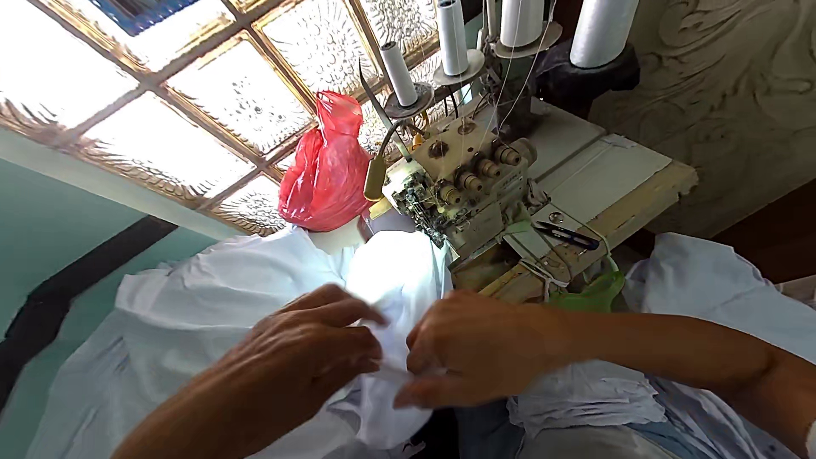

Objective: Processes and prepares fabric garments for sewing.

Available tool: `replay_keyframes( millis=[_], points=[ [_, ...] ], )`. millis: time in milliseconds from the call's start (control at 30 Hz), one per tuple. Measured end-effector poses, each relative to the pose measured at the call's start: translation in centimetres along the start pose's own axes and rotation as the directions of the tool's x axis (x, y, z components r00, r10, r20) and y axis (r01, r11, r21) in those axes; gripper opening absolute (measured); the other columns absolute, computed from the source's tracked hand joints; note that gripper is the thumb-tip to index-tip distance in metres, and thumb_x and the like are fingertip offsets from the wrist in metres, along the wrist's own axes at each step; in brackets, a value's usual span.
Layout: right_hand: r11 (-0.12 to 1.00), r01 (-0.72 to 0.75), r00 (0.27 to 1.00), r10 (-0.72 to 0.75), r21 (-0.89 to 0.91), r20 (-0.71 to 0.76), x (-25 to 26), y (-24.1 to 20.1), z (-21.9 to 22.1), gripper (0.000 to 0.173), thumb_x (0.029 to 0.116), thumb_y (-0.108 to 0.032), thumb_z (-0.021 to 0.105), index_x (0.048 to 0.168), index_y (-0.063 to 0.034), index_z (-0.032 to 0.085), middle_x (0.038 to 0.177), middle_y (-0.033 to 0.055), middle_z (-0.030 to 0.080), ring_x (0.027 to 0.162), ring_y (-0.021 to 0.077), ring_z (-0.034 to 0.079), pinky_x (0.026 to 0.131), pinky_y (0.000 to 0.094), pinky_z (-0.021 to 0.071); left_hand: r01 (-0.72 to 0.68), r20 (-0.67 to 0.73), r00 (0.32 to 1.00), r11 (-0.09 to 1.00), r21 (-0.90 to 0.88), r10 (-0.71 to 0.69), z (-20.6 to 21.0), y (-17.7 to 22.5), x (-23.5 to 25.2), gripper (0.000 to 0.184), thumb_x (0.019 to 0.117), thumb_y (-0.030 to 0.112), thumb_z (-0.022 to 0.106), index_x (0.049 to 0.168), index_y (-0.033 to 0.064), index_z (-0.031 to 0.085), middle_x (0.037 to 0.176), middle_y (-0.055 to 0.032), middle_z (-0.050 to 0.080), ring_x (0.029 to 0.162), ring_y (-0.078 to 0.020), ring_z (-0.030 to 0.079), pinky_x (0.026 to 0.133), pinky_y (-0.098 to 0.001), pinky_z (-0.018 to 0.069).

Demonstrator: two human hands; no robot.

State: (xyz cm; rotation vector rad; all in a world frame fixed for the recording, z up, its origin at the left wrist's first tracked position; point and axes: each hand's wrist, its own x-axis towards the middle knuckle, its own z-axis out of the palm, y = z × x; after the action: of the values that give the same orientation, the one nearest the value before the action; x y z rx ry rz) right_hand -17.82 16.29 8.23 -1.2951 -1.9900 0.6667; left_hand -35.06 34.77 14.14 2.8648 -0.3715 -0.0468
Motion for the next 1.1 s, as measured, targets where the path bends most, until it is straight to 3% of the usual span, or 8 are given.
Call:
replay_keyframes(
  millis=[100,400,500,600,733,900,1000,1100],
  points=[
    [0.985,0.136,0.964,-0.157,-0.108,-0.216,-2.5,-1.2,1.4,0.023,0.0913,-0.018,0.069,0.075,-0.0019,0.069,0.069,0.01,0.064,0.067,0.0241,0.065,0.059,0.04,0.0468,-0.2,0.022,0.978,0.957,-0.208,0.209,1.4,1.1,2.8,0.037,0.1076,0.037,0.044,0.088,0.0173,0.068,0.146,0.0039,0.058,0.148,-0.0131,0.038,0.122,-0.0351,0.0307],
    [0.95,0.227,0.919,-0.136,0.215,-0.371,-1.9,3.1,1.1,0.021,0.0923,-0.015,0.072,0.086,0.0052,0.07,0.091,0.0117,0.07,0.087,0.0073,0.063,0.074,0.0189,0.0482,-0.285,-0.05,0.952,0.81,-0.513,0.304,1.4,-1.6,3.0,0.031,0.108,0.034,0.05,0.093,0.0129,0.066,0.097,0.0059,0.066,0.112,-0.0031,0.059,0.115,-0.034,0.0374],
    [0.985,0.172,0.947,-0.172,-0.025,-0.272,-1.0,6.4,1.4,0.022,0.0919,-0.018,0.072,0.088,0.004,0.074,0.121,0.0181,0.071,0.112,0.0273,0.066,0.098,0.0436,0.0484,-0.01,-0.081,0.997,1.0,-0.006,0.009,0.7,-3.1,0.2,0.034,0.1013,0.034,0.054,0.077,0.0175,0.071,0.081,0.0089,0.067,0.091,-0.0068,0.064,0.096,-0.0377,0.0489],
    [0.961,0.03,0.953,-0.11,-0.276,-0.282,-0.9,10.7,1.3,0.011,0.0906,-0.011,0.072,0.088,-0.0016,0.076,0.137,0.0182,0.063,0.133,0.0358,0.056,0.11,0.0564,0.0401,0.35,-0.207,0.933,0.873,0.341,-0.294,0.9,-2.6,-1.3,0.025,0.0917,0.023,0.064,0.073,0.0079,0.072,0.077,-0.0107,0.067,0.09,-0.038,0.068,0.097,-0.0744,0.0392],
    [0.939,-0.03,0.937,-0.094,-0.344,-0.337,-1.2,13.2,1.4,0.016,0.0935,-0.002,0.061,0.098,0.0009,0.076,0.144,0.0209,0.058,0.137,0.0382,0.052,0.112,0.0558,0.0401,0.053,-0.361,0.925,0.982,-0.182,-0.116,-0.4,-1.5,-2.0,0.031,0.1024,0.043,0.057,0.083,0.0223,0.07,0.096,0.0125,0.072,0.118,-0.0084,0.063,0.113,-0.0365,0.0455],
    [0.932,-0.042,0.903,-0.118,-0.359,-0.413,-0.5,14.8,1.7,0.018,0.0952,0.004,0.057,0.1,0.0039,0.075,0.128,0.0219,0.067,0.121,0.0374,0.063,0.103,0.0502,0.0504,-0.134,-0.514,0.823,0.797,-0.589,-0.242,0.3,-3.9,-1.3,0.028,0.1024,0.04,0.056,0.084,0.0276,0.073,0.095,0.0119,0.072,0.106,-0.0088,0.068,0.102,-0.0319,0.0528],
    [0.917,-0.025,0.884,-0.166,-0.399,-0.437,0.0,15.7,1.4,0.016,0.093,0.004,0.06,0.098,0.0029,0.076,0.105,0.0188,0.071,0.103,0.0337,0.069,0.091,0.0443,0.0559,-0.149,-0.542,0.794,0.775,-0.614,-0.276,0.1,-4.0,-1.0,0.026,0.1019,0.04,0.057,0.086,0.0277,0.073,0.09,0.0129,0.07,0.1,-0.0068,0.067,0.104,-0.0342,0.0517],
    [0.909,0.012,0.866,-0.217,-0.416,-0.45,0.4,16.8,1.3,0.016,0.0937,0.002,0.062,0.1,0.0007,0.077,0.109,0.0176,0.072,0.103,0.0325,0.069,0.092,0.0426,0.0567,-0.099,-0.562,0.784,0.839,-0.534,-0.265,-0.1,-4.5,-0.9,0.023,0.1025,0.042,0.057,0.09,0.0261,0.069,0.092,0.0121,0.067,0.099,-0.0078,0.067,0.103,-0.037,0.0537]
  ],
)
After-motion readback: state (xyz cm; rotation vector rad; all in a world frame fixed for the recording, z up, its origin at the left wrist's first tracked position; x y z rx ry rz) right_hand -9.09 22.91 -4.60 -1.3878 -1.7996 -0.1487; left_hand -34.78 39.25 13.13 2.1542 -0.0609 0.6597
